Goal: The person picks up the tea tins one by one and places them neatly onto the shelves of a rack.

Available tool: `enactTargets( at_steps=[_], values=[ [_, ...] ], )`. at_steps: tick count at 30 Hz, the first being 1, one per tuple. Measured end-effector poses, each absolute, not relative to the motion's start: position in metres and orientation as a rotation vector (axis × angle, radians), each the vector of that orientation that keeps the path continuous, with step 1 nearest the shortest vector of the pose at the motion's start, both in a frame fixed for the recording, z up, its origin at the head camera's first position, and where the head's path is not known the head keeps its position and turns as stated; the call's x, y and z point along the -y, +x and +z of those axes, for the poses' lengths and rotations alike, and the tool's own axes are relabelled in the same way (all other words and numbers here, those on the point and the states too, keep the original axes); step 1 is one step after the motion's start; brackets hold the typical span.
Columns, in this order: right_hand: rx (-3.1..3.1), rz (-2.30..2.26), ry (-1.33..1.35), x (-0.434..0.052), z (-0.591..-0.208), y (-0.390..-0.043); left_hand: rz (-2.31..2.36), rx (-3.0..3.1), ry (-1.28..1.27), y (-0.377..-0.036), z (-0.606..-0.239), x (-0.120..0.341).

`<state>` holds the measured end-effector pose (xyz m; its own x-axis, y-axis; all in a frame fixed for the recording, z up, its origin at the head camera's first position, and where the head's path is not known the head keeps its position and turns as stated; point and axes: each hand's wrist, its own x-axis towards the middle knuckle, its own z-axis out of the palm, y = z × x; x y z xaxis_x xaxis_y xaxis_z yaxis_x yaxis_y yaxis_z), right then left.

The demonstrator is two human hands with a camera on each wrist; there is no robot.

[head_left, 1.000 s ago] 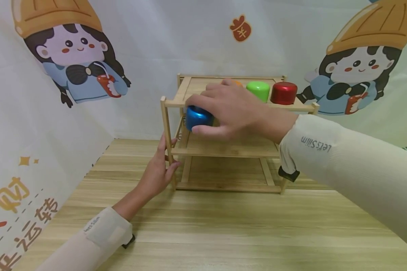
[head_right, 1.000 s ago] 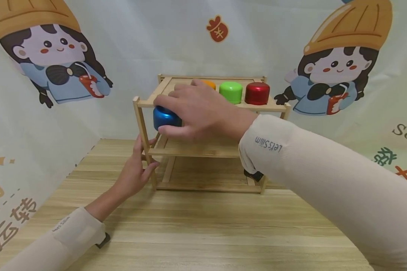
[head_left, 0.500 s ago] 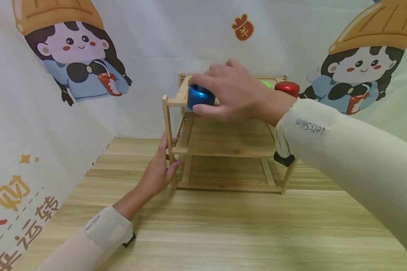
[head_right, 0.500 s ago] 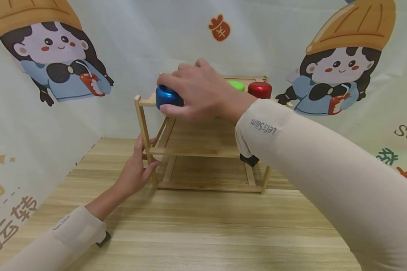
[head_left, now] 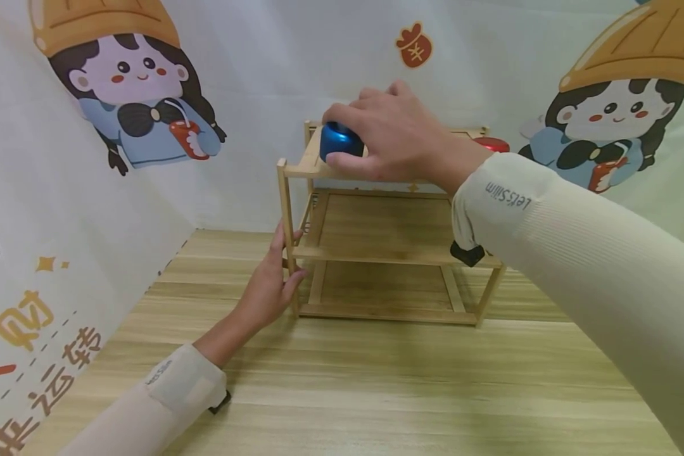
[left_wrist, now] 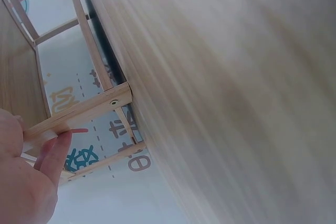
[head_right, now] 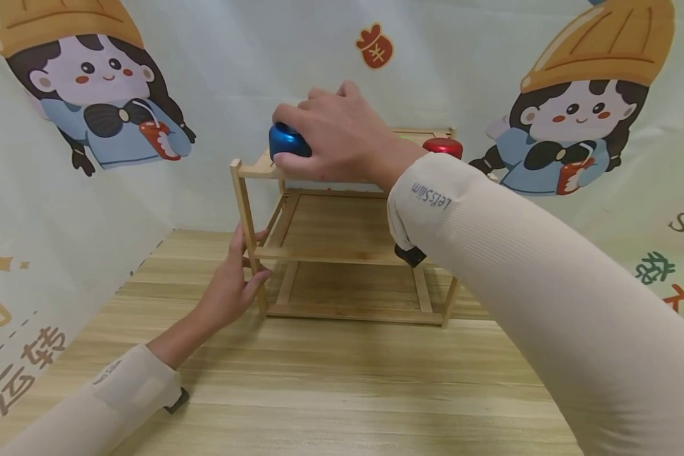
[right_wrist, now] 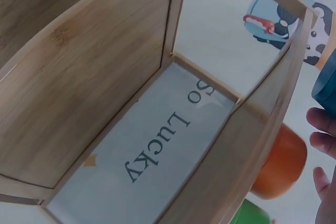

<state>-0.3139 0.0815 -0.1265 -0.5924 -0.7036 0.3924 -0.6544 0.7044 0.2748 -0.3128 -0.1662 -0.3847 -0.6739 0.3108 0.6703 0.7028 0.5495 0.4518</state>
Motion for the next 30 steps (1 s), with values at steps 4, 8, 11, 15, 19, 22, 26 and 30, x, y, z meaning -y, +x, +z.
enactTargets(
  at_steps=[4,8,11,15,19,22,26,30],
  values=[
    [2.471,-0.136,0.981,-0.084,-0.127,-0.317,-0.984,2.271,-0.818,-0.313,-0.384,0.165],
    [2.504,-0.154,0.924,-0.082,-0.128,-0.320,-0.987,2.271,-0.818,-0.313,-0.384,0.165],
    [2.524,-0.175,0.899,-0.080,-0.128,-0.322,-0.987,2.264,-0.821,-0.313,-0.385,0.166],
    [2.558,-0.227,0.879,-0.078,-0.128,-0.326,-0.994,2.268,-0.816,-0.312,-0.385,0.165],
    [2.583,-0.270,0.865,-0.078,-0.130,-0.329,-1.011,2.285,-0.808,-0.312,-0.384,0.164],
    [2.579,-0.279,0.868,-0.078,-0.132,-0.330,-1.024,2.290,-0.805,-0.312,-0.384,0.164],
    [2.570,-0.287,0.878,-0.077,-0.133,-0.332,-1.027,2.290,-0.801,-0.312,-0.384,0.165],
    [2.574,-0.285,0.877,-0.078,-0.134,-0.334,-1.014,2.294,-0.802,-0.312,-0.384,0.165]
  ],
)
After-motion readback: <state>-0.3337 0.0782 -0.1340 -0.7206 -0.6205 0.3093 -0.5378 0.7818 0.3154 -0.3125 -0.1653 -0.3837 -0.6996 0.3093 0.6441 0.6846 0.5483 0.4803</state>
